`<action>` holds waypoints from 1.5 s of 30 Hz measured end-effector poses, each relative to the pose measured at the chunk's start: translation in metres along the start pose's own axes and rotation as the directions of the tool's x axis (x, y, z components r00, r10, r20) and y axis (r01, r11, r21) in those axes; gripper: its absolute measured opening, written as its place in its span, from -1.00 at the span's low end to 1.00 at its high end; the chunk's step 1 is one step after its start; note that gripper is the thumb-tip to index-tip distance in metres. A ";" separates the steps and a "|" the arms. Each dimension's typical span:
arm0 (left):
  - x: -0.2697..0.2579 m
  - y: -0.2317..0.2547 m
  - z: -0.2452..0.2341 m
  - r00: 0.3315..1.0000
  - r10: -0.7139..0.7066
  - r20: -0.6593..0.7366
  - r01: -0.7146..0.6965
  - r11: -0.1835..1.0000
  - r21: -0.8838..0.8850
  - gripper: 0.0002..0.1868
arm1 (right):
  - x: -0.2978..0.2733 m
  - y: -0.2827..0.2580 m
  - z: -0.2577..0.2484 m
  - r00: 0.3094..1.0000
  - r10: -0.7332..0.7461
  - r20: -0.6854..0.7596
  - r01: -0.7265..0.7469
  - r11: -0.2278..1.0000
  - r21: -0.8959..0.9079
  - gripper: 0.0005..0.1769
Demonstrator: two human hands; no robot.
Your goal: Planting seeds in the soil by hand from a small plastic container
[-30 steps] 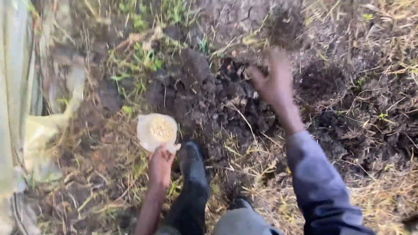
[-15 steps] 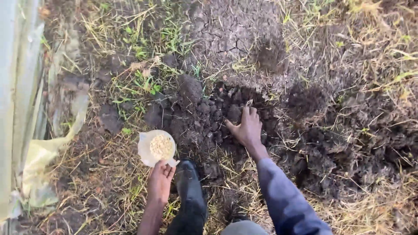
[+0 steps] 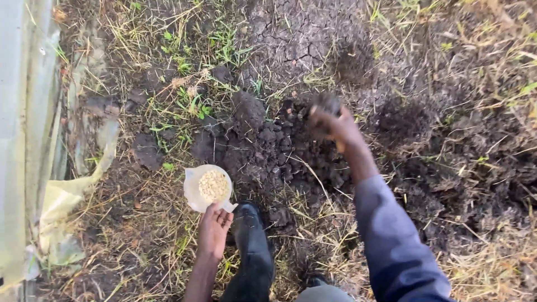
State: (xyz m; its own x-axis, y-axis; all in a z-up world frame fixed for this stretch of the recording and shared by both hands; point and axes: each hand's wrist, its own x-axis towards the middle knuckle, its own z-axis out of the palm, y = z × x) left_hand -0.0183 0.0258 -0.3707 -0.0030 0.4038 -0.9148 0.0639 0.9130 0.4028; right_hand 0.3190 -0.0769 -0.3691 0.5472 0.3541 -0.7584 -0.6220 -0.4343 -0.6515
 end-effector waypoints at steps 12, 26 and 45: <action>0.012 0.002 -0.005 1.000 -0.007 -0.011 0.007 1.000 0.002 -0.53 | 0.033 0.085 0.038 0.909 -0.296 0.295 0.418 0.636 -0.649 -0.53; -0.016 0.008 0.005 1.000 0.001 -0.012 -0.001 1.000 0.010 -0.81 | -0.020 0.194 -0.031 0.871 -0.251 0.422 0.450 0.063 -0.891 -0.56; -0.015 0.008 0.002 0.999 -0.032 -0.017 0.032 0.999 0.043 -0.79 | 0.021 0.163 -0.018 0.967 0.043 0.252 0.248 0.086 -0.965 -0.46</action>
State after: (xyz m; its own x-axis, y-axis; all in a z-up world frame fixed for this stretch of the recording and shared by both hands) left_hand -0.0154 0.0273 -0.3541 -0.0222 0.3756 -0.9265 0.1070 0.9223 0.3714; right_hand 0.2397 -0.1553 -0.4910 0.3611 0.5328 -0.7653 0.6230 -0.7485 -0.2272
